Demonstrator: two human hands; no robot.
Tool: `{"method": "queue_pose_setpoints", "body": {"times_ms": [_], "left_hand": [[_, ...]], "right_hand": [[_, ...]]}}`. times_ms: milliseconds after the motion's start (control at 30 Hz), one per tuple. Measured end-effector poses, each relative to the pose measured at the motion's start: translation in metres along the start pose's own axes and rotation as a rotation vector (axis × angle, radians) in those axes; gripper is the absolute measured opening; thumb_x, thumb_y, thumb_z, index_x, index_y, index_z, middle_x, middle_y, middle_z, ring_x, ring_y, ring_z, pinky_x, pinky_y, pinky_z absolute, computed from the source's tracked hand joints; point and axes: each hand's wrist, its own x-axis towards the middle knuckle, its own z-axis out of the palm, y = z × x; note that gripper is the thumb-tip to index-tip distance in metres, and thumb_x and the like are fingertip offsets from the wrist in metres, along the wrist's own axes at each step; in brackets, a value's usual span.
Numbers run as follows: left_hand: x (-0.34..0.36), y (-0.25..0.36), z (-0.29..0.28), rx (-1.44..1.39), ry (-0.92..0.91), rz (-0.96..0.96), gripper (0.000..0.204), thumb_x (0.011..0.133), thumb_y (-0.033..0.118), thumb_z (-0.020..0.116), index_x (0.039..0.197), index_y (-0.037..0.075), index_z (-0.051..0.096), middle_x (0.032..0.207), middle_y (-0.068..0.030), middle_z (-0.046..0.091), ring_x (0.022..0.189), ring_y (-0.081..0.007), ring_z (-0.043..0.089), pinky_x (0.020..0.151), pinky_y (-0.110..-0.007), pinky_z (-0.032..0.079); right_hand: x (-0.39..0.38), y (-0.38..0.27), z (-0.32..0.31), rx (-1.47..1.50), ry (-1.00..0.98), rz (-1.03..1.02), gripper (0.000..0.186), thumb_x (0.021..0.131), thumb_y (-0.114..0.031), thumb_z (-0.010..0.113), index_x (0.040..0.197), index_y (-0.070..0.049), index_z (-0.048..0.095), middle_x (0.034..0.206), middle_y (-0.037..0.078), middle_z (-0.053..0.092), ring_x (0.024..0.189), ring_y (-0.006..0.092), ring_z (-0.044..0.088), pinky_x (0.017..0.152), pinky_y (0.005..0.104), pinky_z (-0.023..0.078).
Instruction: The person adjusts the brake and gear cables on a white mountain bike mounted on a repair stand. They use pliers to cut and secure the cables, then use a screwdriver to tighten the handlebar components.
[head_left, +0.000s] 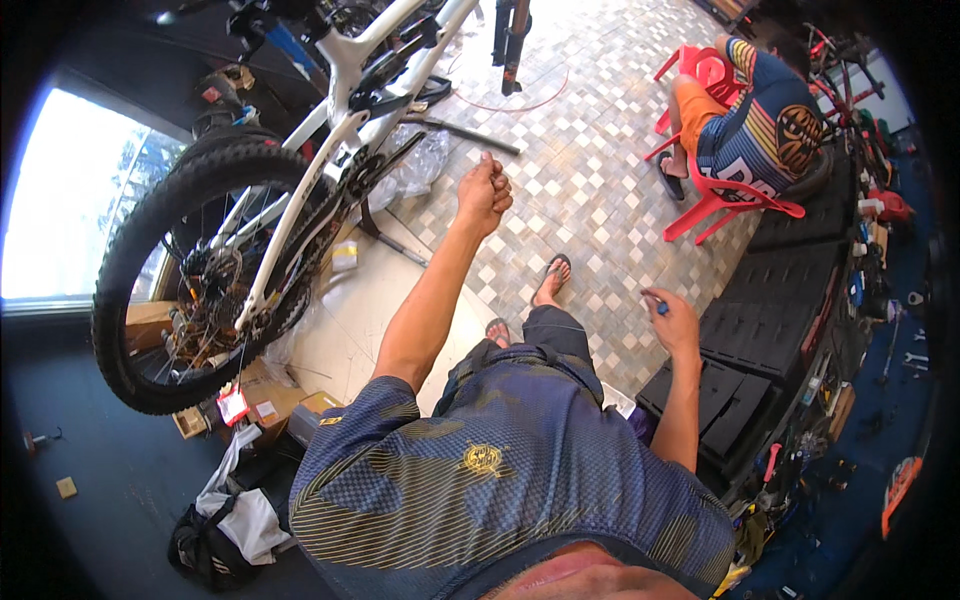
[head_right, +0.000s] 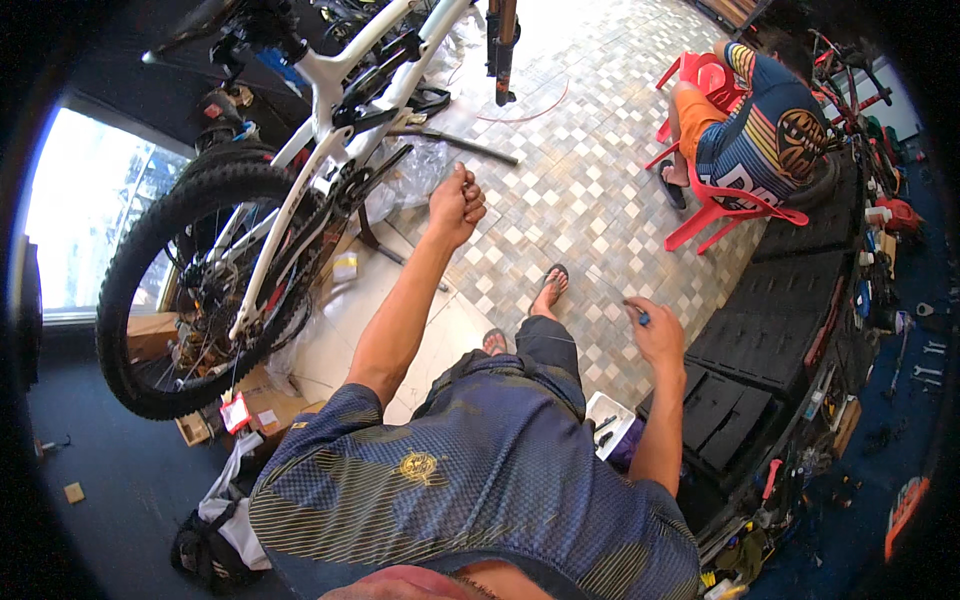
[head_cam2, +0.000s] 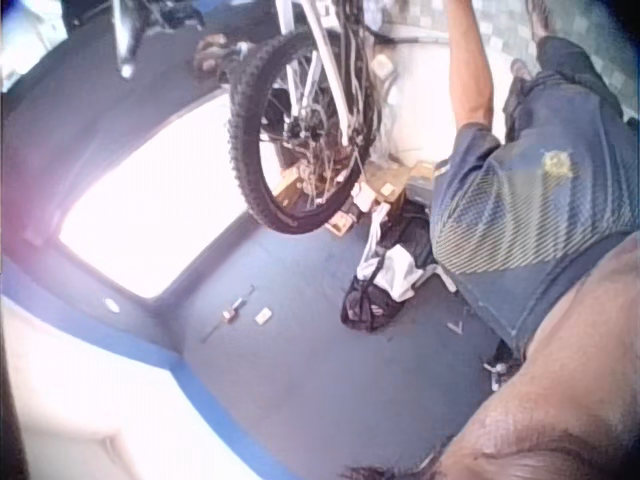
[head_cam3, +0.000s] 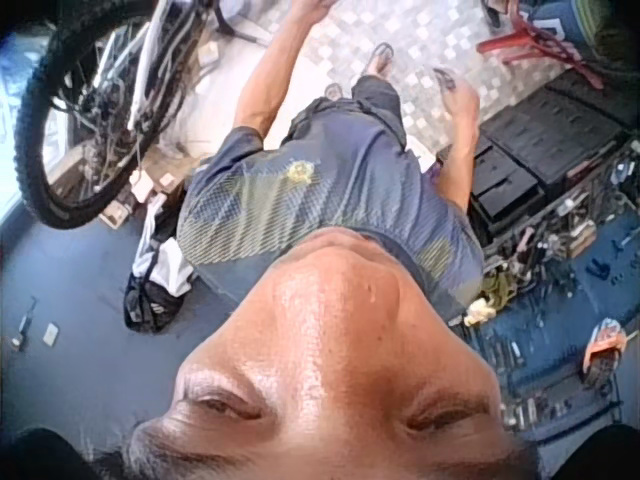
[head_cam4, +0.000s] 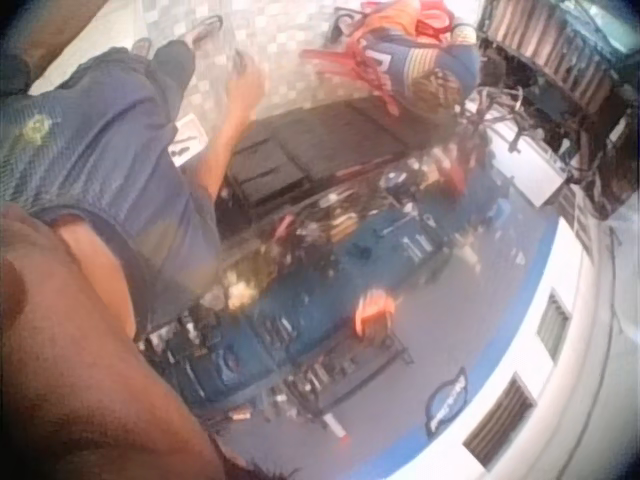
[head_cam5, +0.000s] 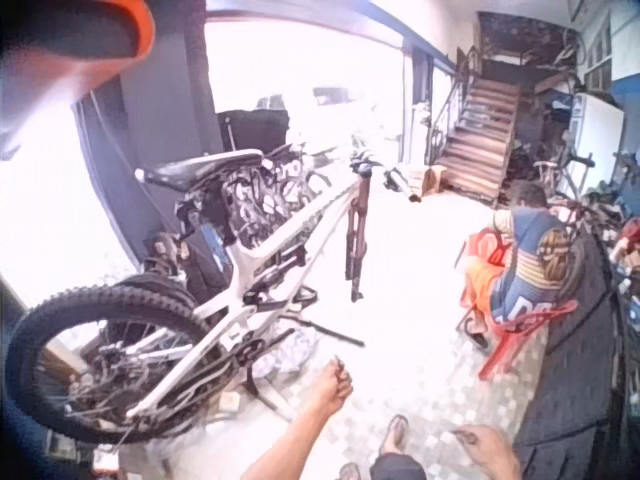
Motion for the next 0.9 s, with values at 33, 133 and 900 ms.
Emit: {"method": "queue_pose_setpoints", "body": {"times_ms": [33,133,900], "left_hand": [[0.010,0.006,0.009,0.042,-0.014,0.022,0.036,0.104,0.046,0.050,0.087,0.014,0.049,0.061,0.0026,0.039,0.046,-0.0067,0.028,0.038,-0.022,0.022],[0.041,0.008,0.048,0.204,-0.116,0.058,0.038,0.105,0.046,0.047,0.084,0.014,0.048,0.058,0.0035,0.036,0.046,-0.0063,0.027,0.039,-0.022,0.021],[0.173,0.047,0.221,0.083,-0.307,-0.168,0.037,0.104,0.045,0.051,0.085,0.013,0.049,0.058,0.0035,0.037,0.045,-0.0048,0.027,0.039,-0.020,0.022]], "right_hand": [[0.003,0.012,-0.011,-0.015,0.001,0.077,0.019,0.091,-0.027,0.067,0.106,-0.018,0.076,0.087,0.011,0.072,0.080,0.0326,0.064,0.071,0.0421,0.051],[0.022,0.044,-0.030,0.072,-0.070,0.256,0.019,0.091,-0.028,0.067,0.105,-0.017,0.076,0.086,0.012,0.072,0.078,0.0341,0.065,0.070,0.0434,0.051],[0.312,-0.080,-0.070,0.633,0.132,-0.326,0.025,0.087,-0.009,0.072,0.112,-0.007,0.072,0.083,0.009,0.069,0.066,0.0150,0.063,0.060,0.0293,0.049]]}}
